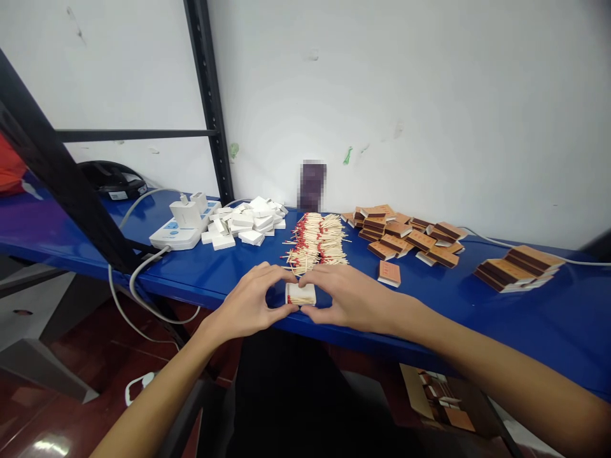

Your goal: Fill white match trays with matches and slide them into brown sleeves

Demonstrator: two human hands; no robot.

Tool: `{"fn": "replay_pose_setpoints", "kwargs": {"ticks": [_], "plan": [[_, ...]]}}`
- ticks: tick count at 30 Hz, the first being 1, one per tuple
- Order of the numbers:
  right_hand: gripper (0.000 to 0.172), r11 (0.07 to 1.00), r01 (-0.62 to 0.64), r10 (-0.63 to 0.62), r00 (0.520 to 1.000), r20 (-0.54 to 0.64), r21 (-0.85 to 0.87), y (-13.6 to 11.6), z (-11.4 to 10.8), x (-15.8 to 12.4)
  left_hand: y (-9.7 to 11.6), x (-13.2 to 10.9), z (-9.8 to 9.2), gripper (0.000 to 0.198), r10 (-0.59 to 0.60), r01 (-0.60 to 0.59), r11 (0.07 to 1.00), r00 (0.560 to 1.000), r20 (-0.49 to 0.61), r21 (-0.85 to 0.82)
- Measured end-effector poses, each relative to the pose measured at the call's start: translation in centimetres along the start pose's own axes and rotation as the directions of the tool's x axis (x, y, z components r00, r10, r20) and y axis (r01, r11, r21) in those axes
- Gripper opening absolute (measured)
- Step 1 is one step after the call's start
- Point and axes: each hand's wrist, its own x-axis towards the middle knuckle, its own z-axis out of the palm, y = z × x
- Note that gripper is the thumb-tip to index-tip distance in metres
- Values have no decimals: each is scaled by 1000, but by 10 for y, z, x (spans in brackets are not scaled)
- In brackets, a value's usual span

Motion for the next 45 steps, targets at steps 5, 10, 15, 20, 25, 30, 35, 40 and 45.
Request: {"fn": "replay_pose_setpoints", "kwargs": {"ticks": [5,10,15,20,25,30,35,40,45], "plan": [[22,999,-31,29,997,-69,-19,10,-14,5,1,0,-2,21,11,-12,1000,998,60,21],[16,989,-66,64,998,-18,-134,25,-12,23,1,0,-4,20,68,-72,997,991,111,33],[13,984,-73,84,995,60,-163,31,2,42,2,0,-5,22,51,-54,998,994,93,38],[14,987,-63,74,995,72,-145,35,6,44,2,0,-7,19,12,-12,1000,1000,-4,-13],[13,986,-40,50,997,57,-160,34,0,35,-3,3,-3,14,-109,109,994,980,-165,-9],[10,982,-148,148,989,-16,-118,30,1,33,-5,6,1,16,-138,149,988,971,-193,41],[12,967,-249,247,968,-56,-46,26,7,47,-2,5,0,16,-122,131,990,981,-151,50],[20,943,-300,297,954,-38,-146,20,13,55,-3,4,-2,18,-68,72,997,993,-92,38],[18,943,-297,302,953,11,-151,21,16,53,-2,4,-3,21,-79,83,996,992,-97,37]]}}
